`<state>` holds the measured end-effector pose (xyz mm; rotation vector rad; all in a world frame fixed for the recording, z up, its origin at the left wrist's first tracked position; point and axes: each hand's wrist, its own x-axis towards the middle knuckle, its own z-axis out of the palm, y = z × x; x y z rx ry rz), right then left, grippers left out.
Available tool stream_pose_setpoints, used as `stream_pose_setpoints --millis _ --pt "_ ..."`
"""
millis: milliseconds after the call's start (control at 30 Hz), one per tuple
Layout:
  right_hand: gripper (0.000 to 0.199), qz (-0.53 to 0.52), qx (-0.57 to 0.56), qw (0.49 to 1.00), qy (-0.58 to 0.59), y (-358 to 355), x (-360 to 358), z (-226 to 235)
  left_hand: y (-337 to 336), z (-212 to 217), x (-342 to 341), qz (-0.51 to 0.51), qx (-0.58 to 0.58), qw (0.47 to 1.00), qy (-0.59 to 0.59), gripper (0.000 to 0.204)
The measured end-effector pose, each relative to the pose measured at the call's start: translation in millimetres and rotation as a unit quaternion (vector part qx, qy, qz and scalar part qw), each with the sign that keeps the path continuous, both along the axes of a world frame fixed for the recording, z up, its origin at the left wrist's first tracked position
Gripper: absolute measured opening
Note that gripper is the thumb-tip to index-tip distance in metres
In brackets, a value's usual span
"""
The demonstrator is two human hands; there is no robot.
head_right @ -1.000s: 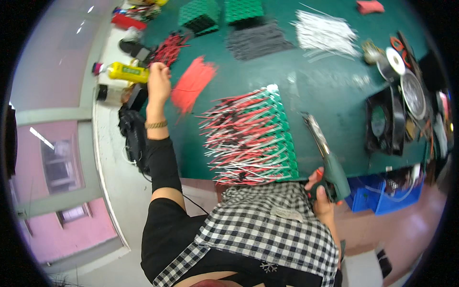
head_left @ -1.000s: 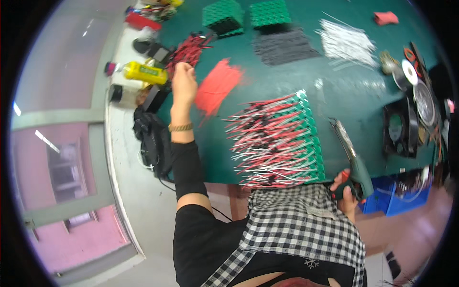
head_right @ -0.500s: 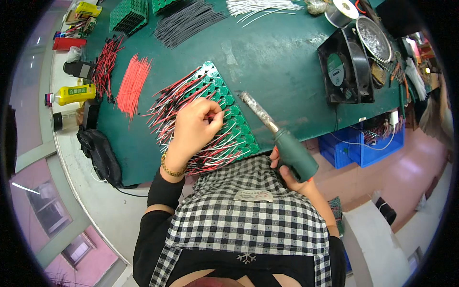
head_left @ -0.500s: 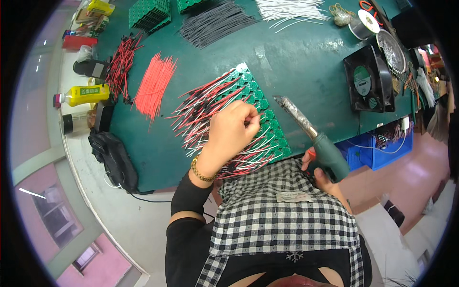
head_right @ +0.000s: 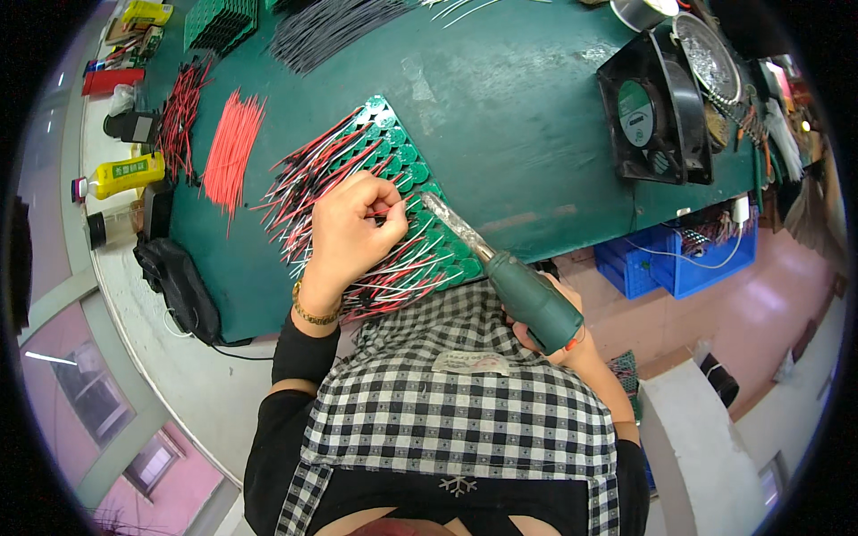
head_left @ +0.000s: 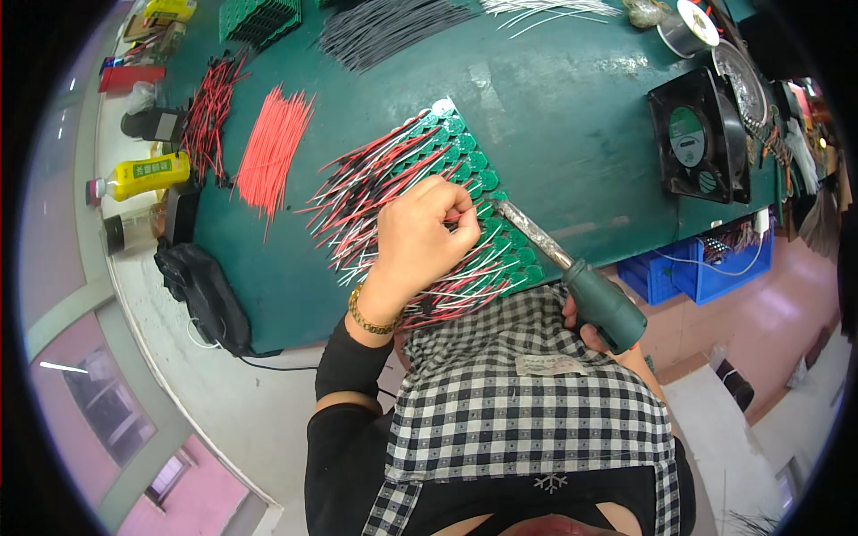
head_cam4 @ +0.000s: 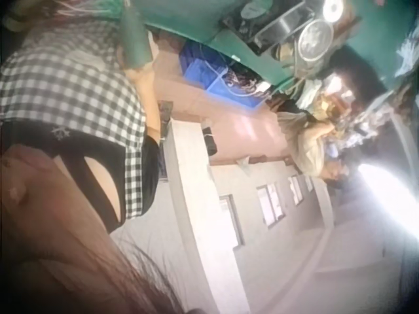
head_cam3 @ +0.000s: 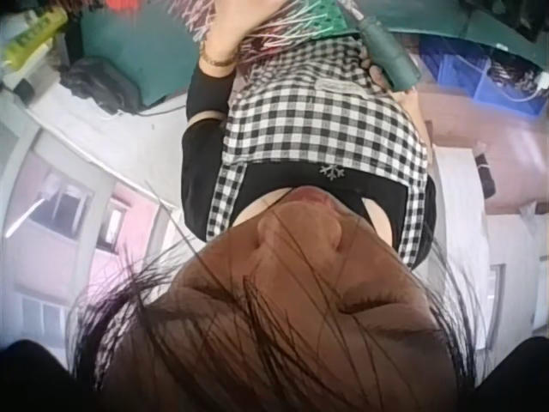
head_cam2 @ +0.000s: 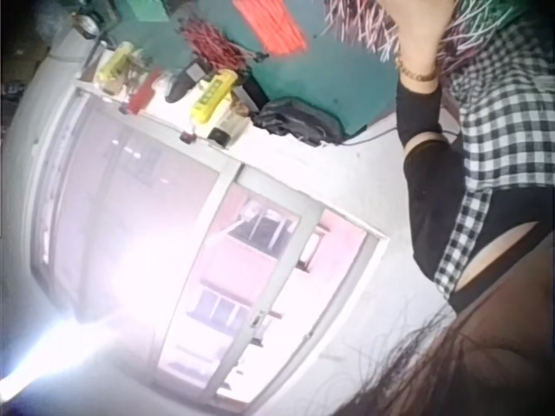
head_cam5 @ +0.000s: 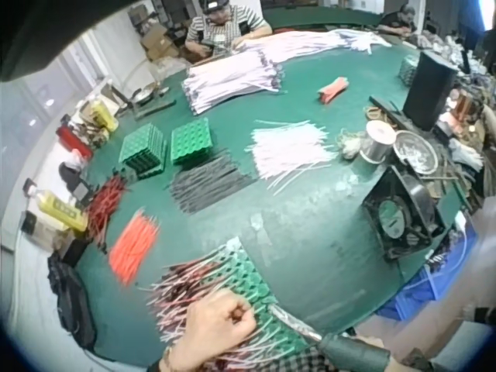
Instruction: The person solders bundles of wires to a panel of circular circuit boards using a soldering iron, repeatedly picking up wires from piles on the table and attaching them to the boards.
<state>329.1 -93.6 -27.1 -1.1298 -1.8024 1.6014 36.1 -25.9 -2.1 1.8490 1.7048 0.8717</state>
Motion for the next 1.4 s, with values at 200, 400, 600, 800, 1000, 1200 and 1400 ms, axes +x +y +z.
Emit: stream_pose_setpoints --millis 200,400,600,800,1000,1200,1400 --pt "0.033 -0.033 -0.042 0.999 0.004 -2 -2 0 1 1 0 -0.015 0.004 1.0 0.012 0.007" --pt "0.035 -0.03 -0.033 0.999 0.025 1 -5 1 3 1 0 -0.008 0.006 1.0 0.007 0.006" --pt "0.037 -0.113 -0.082 0.986 0.094 -9 -8 2 2 -1 -1 -0.011 0.025 0.999 0.024 0.008" --pt "0.046 -0.148 -0.144 0.967 0.153 -7 -14 11 1 0 0 -0.016 0.005 1.0 0.021 0.008" --pt "0.046 -0.13 -0.137 0.967 0.173 -7 -11 4 4 7 -9 -0.072 -0.012 0.997 0.007 0.011" --pt "0.032 -0.105 -0.103 0.979 0.142 -6 -10 7 8 11 -24 -0.144 -0.03 0.987 -0.063 0.012" --pt "0.031 -0.108 -0.094 0.972 0.185 -4 -17 11 2 -2 -4 -0.048 0.052 0.997 -0.013 0.013"
